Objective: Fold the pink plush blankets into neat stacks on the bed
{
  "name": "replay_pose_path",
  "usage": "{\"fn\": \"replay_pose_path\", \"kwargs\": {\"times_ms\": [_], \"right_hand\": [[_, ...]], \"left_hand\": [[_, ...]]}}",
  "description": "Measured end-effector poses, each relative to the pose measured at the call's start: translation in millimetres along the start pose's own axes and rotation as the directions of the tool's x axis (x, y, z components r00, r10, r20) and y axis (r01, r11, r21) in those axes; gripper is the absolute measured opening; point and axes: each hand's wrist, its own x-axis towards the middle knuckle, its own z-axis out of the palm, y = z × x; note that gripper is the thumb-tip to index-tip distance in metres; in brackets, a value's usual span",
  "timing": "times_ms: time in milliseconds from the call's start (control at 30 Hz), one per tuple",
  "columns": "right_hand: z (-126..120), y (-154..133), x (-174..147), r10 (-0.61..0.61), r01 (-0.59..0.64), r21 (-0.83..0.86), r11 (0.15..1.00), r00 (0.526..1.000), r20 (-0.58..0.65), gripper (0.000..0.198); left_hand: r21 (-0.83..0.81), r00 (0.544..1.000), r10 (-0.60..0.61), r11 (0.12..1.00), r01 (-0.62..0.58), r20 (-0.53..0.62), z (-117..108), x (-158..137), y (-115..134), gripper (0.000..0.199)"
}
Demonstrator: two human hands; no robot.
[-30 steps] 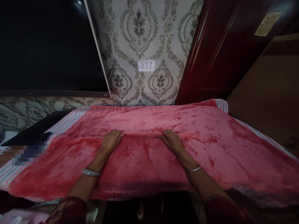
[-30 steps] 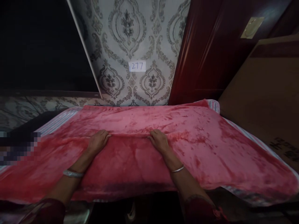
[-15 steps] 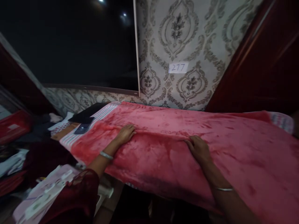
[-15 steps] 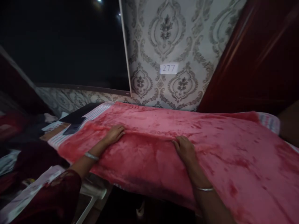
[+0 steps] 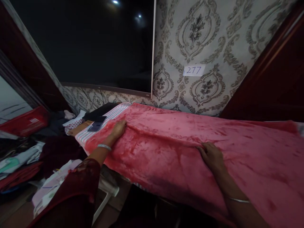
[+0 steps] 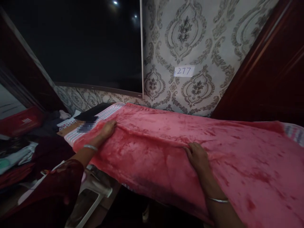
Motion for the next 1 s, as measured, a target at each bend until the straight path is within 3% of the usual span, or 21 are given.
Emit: {"fn": "replay_pose_path", "kwargs": {"times_ms": [100, 300, 600, 700, 900, 1000], "right_hand": [[0.8, -0.2, -0.6, 0.028, -0.028, -0.002, 1.000, 1.000, 0.006, 0.050], [-5.5, -4.3, 0.3, 0.007, -0.001, 0.047, 0.999, 0.994, -0.109, 0.037], [-21.8, -3.6, 8.3, 0.085, -0.076, 0.049, 0.996, 0.974, -0.211, 0.030], [-39.8, -1.5, 17.2, 0.098, -0.085, 0.072, 0.994, 0.975, -0.198, 0.029], [-96.5, -0.2, 32.0, 0.023, -0.019, 0.029, 0.999, 0.990, -0.142, 0.040], [-127.1, -3.9, 33.4, 0.022, -0.023, -0.003, 1.000, 0.991, -0.128, 0.046]], "left_hand": [[-0.017, 0.995, -0.051, 0.999, 0.050, -0.080, -5.2, -4.1, 2.2, 0.030], [-0.012, 0.983, -0.095, 0.995, 0.094, -0.159, -28.9, -13.5, 8.2, 0.029], [0.200, 0.977, 0.130, 0.975, -0.095, -0.169, -84.4, -19.7, 22.2, 0.029], [0.242, 0.967, 0.194, 0.959, -0.151, -0.164, -99.5, -27.5, 21.4, 0.024], [0.325, 0.946, 0.315, 0.905, -0.276, -0.072, -129.1, -46.5, 21.2, 0.043], [0.324, 0.939, 0.334, 0.900, -0.292, -0.081, -147.9, -57.1, 25.0, 0.047]]}}
